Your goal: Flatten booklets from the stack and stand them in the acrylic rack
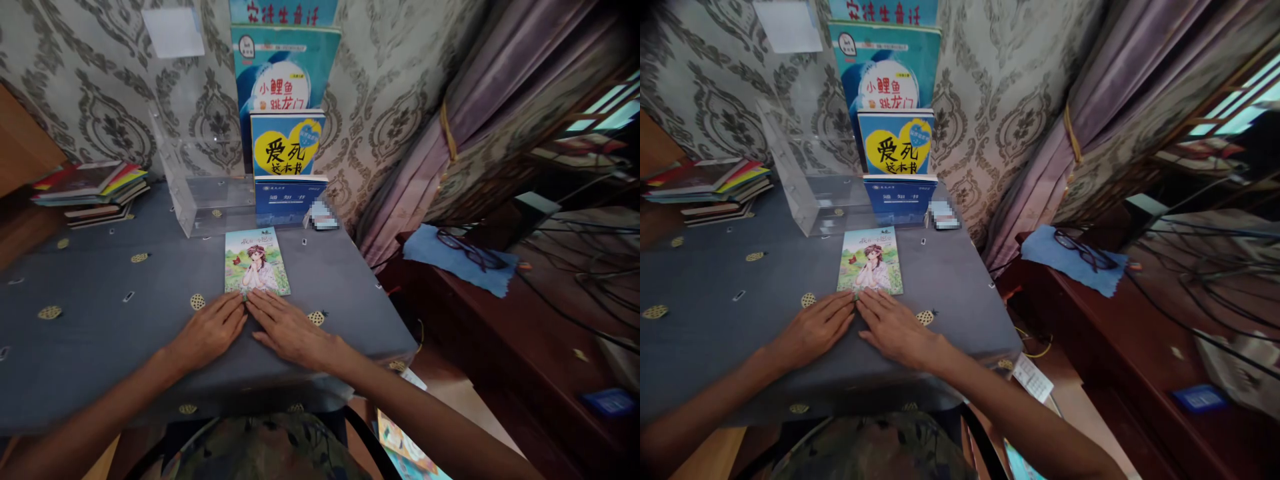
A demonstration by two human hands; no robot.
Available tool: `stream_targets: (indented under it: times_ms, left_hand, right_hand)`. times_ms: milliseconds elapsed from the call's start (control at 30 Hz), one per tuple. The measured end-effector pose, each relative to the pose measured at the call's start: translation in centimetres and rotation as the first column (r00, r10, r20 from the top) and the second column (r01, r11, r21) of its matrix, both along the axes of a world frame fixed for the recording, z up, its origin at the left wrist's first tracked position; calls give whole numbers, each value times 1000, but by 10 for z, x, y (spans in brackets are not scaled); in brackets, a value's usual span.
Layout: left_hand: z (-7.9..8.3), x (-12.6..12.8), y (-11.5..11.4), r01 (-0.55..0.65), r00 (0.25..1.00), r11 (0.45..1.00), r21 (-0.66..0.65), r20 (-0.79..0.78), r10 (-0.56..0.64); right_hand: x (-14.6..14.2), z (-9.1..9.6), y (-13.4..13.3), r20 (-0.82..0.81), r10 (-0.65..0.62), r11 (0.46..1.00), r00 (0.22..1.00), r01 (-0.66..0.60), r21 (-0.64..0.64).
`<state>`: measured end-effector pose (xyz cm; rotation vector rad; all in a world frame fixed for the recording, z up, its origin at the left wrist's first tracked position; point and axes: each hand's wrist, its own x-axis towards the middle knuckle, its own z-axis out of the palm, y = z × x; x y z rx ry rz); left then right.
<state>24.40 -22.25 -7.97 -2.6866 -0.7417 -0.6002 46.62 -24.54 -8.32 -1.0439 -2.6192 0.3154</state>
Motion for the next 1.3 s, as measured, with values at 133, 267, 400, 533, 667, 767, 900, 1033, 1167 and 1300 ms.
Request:
stream_targets:
  times_ms: [133,267,400,533,667,767,900,1033,1167,1300]
  left_hand:
    - [-1,0,0,11,1000,998,-66,-2,-12]
    - [0,4,3,55,997,996,-77,-51,-59]
    - [1,15,15,15,997,982,-186,-66,-28]
    - [2,23,41,-42,999,953,-300,-7,42]
    - [-1,29,75,-63,993,939,-338,76,94]
    - [-6,32,98,-96,984,930,-355,110,143]
    - [-12,35,122,-150,974,926,-348,108,198]
    - [-16,35,139,-216,957,923,-318,118,265]
    - [-20,30,145,-310,914,886,-344,149,377]
    - [-26,28,146,-352,883,885,-303,206,422]
  right_hand:
    - [19,-2,-8,-27,-36,999,999,37,35]
    - [32,-4,-10,-52,-80,995,995,83,55]
    - [33,-3,6,-73,-100,995,992,102,19]
    - [29,0,38,-110,-129,992,985,129,-11]
    - [24,2,73,-123,-139,990,982,140,-4]
    - [20,5,97,-113,-168,986,979,169,-6]
    - [17,10,126,-93,-249,968,964,248,-23]
    - [20,11,146,-78,-319,948,945,319,-15]
    - [21,7,153,-85,-390,920,917,392,11]
    - [19,4,151,-94,-433,899,896,437,19]
